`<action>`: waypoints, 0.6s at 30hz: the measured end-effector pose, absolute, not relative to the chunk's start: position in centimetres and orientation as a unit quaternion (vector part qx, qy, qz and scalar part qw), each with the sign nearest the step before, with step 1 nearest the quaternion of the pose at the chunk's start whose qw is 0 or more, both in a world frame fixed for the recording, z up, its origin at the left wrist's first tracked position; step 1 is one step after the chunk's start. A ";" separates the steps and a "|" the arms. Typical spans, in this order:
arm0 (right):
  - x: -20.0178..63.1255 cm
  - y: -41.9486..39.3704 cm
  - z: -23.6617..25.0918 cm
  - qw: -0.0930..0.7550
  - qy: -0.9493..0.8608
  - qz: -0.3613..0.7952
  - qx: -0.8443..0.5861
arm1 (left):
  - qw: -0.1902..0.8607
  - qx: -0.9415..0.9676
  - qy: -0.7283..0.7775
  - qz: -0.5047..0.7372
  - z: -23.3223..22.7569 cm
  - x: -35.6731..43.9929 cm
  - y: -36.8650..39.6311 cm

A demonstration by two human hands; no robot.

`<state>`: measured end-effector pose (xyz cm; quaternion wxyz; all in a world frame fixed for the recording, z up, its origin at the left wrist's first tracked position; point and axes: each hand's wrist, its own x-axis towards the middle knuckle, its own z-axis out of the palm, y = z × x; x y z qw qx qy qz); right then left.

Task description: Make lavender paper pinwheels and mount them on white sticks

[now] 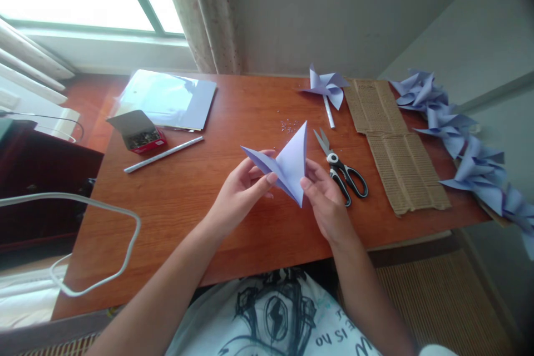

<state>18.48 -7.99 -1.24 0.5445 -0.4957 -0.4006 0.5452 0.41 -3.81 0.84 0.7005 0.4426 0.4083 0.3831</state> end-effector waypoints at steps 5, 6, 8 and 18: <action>19.0 -8.1 -1.6 0.524 -0.439 0.441 -0.582 | 0.684 0.441 0.412 0.409 0.6 0.4 -3.8; 19.0 -8.1 -1.5 0.519 -0.447 0.425 -0.592 | 0.687 0.437 0.411 0.409 0.5 0.4 -3.8; 19.0 -8.1 -1.4 0.512 -0.463 0.402 -0.602 | 0.693 0.426 0.412 0.410 0.4 0.4 -3.8; 18.4 -9.0 -1.2 0.456 -0.570 0.310 -0.609 | 0.685 0.394 0.444 0.422 0.6 0.4 -3.8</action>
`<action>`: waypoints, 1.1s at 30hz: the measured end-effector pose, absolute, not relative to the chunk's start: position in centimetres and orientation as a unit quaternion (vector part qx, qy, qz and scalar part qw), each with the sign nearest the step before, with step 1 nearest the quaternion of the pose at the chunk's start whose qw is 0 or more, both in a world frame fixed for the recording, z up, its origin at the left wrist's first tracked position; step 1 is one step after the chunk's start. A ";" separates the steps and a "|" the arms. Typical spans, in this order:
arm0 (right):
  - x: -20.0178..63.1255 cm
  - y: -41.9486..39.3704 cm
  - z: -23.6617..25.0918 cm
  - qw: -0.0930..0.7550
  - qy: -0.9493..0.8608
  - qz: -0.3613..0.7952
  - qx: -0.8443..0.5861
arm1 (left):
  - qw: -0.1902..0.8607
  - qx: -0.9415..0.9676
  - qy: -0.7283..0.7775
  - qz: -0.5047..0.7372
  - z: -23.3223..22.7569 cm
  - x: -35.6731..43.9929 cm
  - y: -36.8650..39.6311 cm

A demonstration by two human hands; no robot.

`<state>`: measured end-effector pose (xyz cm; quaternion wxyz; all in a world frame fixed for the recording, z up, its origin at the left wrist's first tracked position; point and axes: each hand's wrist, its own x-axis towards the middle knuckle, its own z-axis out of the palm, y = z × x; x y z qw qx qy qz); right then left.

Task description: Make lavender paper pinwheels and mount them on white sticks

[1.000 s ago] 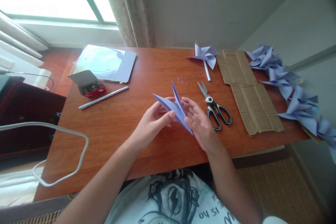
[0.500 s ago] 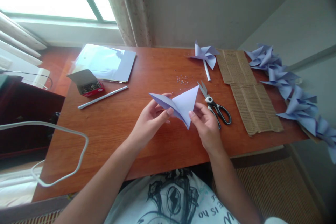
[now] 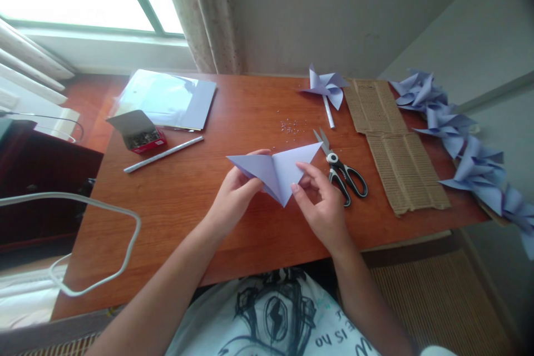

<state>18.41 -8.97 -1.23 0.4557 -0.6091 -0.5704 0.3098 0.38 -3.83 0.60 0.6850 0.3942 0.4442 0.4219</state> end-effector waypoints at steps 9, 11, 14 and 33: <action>18.2 -9.1 -0.6 0.454 -0.565 0.339 -0.599 | 0.659 0.426 0.441 0.436 0.0 0.0 -3.5; 18.2 -9.2 -0.5 0.455 -0.565 0.343 -0.597 | 0.649 0.439 0.446 0.432 0.0 0.0 -3.4; 18.3 -9.3 -0.1 0.455 -0.566 0.353 -0.590 | 0.637 0.440 0.460 0.435 0.0 0.0 -3.4; 20.5 -8.5 0.4 0.425 -0.658 0.160 -0.601 | 0.607 0.513 0.460 0.396 0.1 0.0 -3.6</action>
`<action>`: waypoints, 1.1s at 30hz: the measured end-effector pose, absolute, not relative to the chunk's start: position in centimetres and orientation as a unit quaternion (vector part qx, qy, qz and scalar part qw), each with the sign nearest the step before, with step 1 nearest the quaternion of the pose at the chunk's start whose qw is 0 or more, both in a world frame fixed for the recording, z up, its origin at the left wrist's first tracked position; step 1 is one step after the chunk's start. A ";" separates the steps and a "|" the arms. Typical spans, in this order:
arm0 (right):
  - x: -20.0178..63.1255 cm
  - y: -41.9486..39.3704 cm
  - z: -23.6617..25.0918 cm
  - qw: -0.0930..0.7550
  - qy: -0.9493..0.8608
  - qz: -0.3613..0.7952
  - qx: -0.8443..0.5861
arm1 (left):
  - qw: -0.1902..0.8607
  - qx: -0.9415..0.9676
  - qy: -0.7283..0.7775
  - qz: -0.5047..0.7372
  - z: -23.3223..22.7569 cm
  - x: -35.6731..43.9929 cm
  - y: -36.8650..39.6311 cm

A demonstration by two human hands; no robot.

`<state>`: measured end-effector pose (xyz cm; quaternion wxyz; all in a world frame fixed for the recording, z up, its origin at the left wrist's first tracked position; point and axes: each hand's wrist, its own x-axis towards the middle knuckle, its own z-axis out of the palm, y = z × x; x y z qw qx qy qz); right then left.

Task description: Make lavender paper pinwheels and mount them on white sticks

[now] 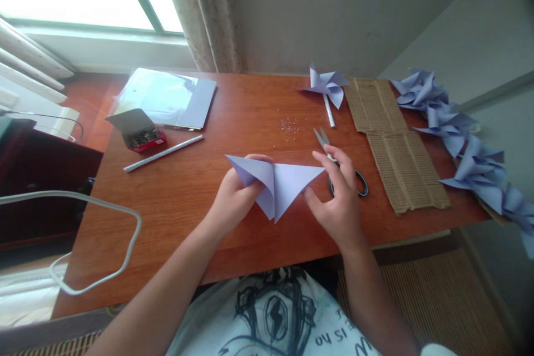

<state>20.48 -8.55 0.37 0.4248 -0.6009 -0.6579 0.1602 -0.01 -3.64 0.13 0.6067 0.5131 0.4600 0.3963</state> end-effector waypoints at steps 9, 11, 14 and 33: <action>22.3 -7.0 1.1 0.463 -0.551 0.341 -0.605 | 0.632 0.534 0.440 0.347 -0.3 -0.1 -3.9; 22.8 -6.7 0.7 0.459 -0.470 0.448 -0.606 | 0.654 0.504 0.451 0.340 -0.2 -0.1 -4.0; 23.5 -6.2 0.3 0.414 -0.438 0.548 -0.580 | 0.681 0.466 0.456 0.334 0.2 -0.1 -4.0; 23.2 -4.3 2.0 0.412 -0.440 0.591 -0.537 | 0.678 0.532 0.409 0.300 0.5 -0.4 -4.1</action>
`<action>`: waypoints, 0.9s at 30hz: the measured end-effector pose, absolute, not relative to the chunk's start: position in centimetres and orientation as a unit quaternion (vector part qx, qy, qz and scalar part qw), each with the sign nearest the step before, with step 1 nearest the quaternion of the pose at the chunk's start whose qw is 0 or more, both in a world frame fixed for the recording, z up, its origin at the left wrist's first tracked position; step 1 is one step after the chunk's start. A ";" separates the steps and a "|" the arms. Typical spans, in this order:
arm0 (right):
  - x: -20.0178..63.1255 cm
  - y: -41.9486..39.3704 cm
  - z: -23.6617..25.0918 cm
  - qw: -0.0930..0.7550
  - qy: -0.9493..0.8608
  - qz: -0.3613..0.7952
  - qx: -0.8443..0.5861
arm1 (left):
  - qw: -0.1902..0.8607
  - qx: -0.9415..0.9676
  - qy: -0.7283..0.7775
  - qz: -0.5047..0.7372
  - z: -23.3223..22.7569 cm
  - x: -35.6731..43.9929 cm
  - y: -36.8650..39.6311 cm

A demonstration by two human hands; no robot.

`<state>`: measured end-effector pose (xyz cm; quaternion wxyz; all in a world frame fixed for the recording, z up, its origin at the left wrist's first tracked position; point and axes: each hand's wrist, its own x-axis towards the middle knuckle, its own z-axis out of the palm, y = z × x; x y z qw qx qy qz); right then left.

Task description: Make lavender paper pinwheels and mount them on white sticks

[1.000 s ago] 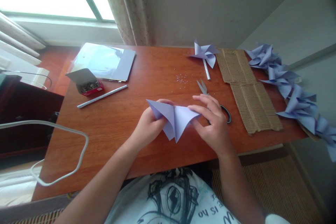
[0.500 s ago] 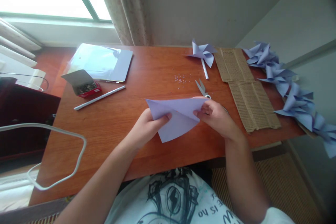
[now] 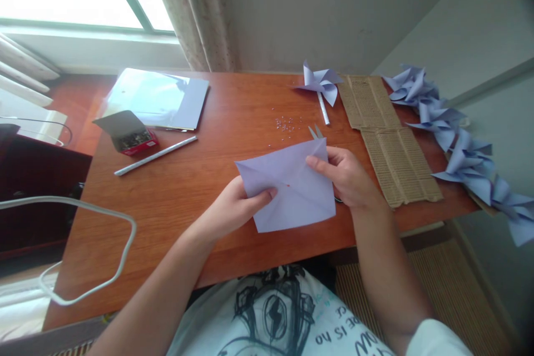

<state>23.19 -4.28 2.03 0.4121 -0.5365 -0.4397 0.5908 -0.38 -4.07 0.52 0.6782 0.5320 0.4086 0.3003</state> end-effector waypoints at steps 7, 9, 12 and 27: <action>22.6 -2.7 0.7 0.422 -0.311 0.692 -0.497 | 0.740 0.447 0.405 0.298 1.0 -0.6 -4.2; 22.6 -2.7 0.9 0.422 -0.307 0.688 -0.505 | 0.752 0.412 0.406 0.316 0.9 -0.5 -4.2; 22.9 -2.9 1.1 0.420 -0.314 0.683 -0.508 | 0.757 0.379 0.410 0.340 0.8 -0.5 -4.0; 23.3 -2.5 1.1 0.450 -0.376 0.648 -0.486 | 0.708 0.325 0.460 0.425 0.7 -0.4 -3.6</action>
